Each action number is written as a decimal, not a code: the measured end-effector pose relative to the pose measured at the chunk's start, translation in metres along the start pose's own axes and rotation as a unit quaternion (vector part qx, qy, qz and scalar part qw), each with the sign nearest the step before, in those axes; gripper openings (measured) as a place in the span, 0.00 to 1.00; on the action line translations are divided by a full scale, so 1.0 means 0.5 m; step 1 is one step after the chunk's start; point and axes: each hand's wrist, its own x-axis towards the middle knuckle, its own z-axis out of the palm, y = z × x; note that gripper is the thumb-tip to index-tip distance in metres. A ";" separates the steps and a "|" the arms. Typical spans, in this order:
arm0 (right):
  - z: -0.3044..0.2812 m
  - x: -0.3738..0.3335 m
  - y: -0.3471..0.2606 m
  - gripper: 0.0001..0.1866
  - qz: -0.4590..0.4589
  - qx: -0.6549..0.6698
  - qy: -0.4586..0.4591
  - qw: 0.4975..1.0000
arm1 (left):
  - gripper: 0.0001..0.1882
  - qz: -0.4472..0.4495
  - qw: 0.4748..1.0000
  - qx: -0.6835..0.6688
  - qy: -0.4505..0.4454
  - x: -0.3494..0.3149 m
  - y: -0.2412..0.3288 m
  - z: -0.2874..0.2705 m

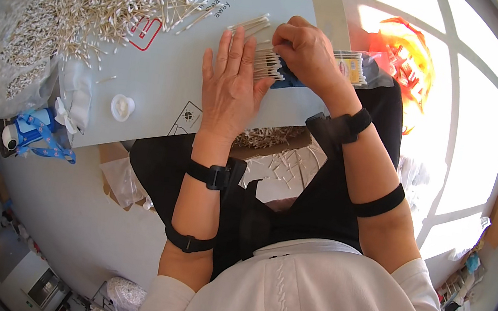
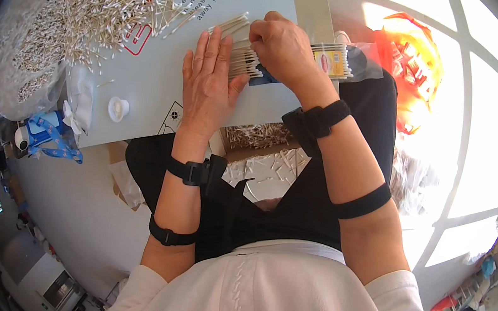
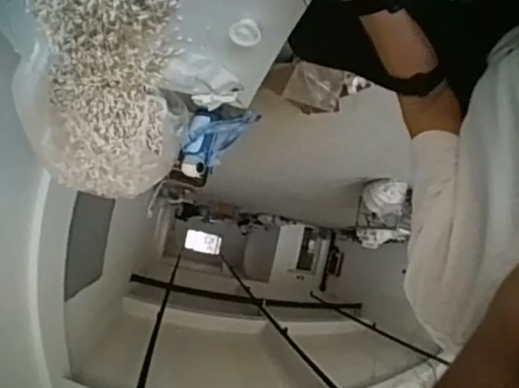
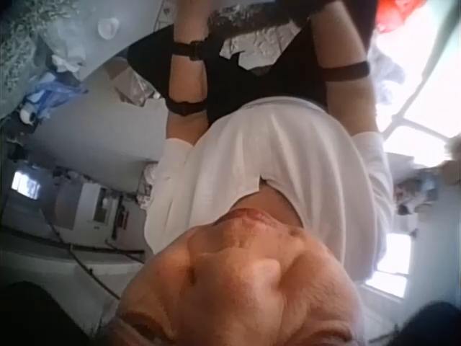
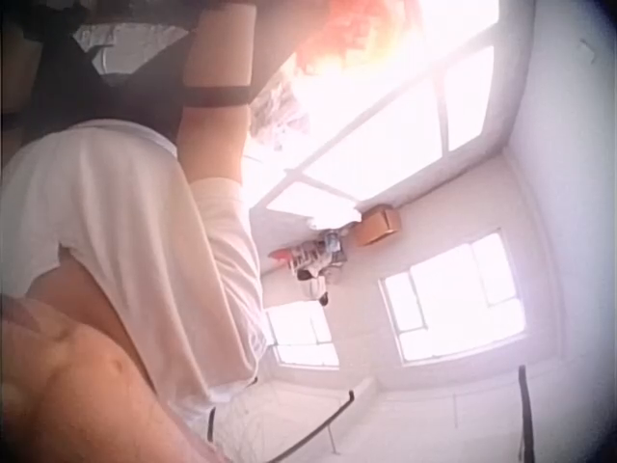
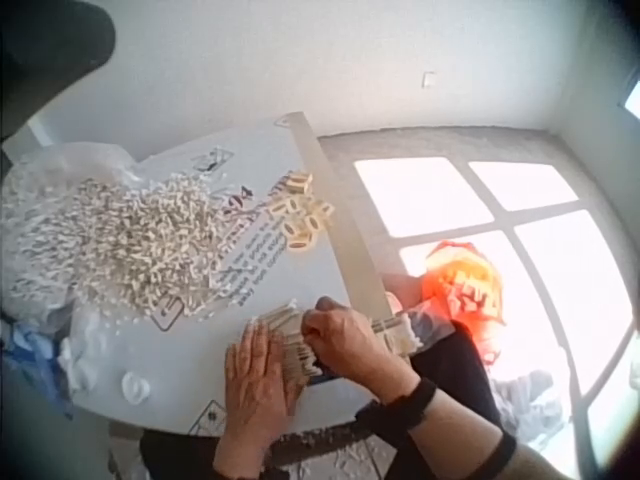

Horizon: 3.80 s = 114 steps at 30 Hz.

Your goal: The recorder is manually aligning and packaging cotton swabs into small plastic containers.

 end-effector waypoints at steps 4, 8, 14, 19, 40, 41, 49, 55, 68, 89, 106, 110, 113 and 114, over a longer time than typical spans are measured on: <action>0.004 -0.011 -0.006 0.01 0.003 0.039 0.042 0.998 | 0.40 -0.026 0.998 -0.016 -0.062 -0.026 -0.003 0.014; -0.002 -0.044 -0.027 0.05 0.034 0.079 0.030 0.996 | 0.43 -0.007 0.999 -0.002 -0.042 -0.014 -0.013 0.013; 0.012 -0.054 -0.016 0.05 -0.030 0.003 0.029 0.999 | 0.45 -0.005 0.999 -0.007 -0.037 -0.011 -0.012 0.016; 0.014 -0.054 -0.011 0.03 -0.057 -0.022 0.020 0.998 | 0.46 -0.007 1.000 -0.011 -0.023 -0.014 -0.010 0.022; 0.018 -0.059 -0.033 0.07 0.074 0.028 0.066 0.995 | 0.37 0.015 0.998 -0.012 -0.062 -0.017 -0.028 0.009; 0.018 -0.060 -0.032 0.08 0.065 0.011 0.058 0.996 | 0.35 0.013 0.999 -0.010 -0.030 -0.016 -0.026 0.010; 0.015 -0.039 -0.026 0.05 0.041 0.005 0.051 0.998 | 0.25 -0.054 0.985 -0.121 0.112 -0.015 -0.044 0.015; 0.018 -0.041 -0.024 0.04 0.024 -0.005 0.030 0.999 | 0.21 -0.019 0.994 -0.042 0.095 -0.013 -0.043 0.014; 0.011 -0.038 -0.007 0.03 0.000 0.028 0.027 0.999 | 0.10 -0.036 0.983 -0.127 0.124 0.009 -0.049 0.012; -0.016 -0.033 -0.010 0.03 -0.001 0.042 0.011 0.999 | 0.09 -0.030 0.981 -0.130 0.137 0.017 -0.040 0.006; 0.012 -0.048 -0.019 0.02 0.027 0.007 0.045 0.999 | 0.10 -0.124 0.977 -0.172 0.018 0.032 -0.044 0.002; 0.021 -0.048 -0.046 0.08 0.043 0.191 0.196 0.961 | 0.14 -0.175 0.906 -0.357 0.143 0.011 -0.038 0.013; 0.053 -0.062 -0.046 0.12 0.065 0.293 0.234 0.925 | 0.18 -0.219 0.799 -0.513 0.227 -0.004 -0.001 0.028; 0.065 -0.065 -0.044 0.12 0.065 0.292 0.235 0.925 | 0.21 -0.236 0.729 -0.591 0.253 -0.005 0.011 0.034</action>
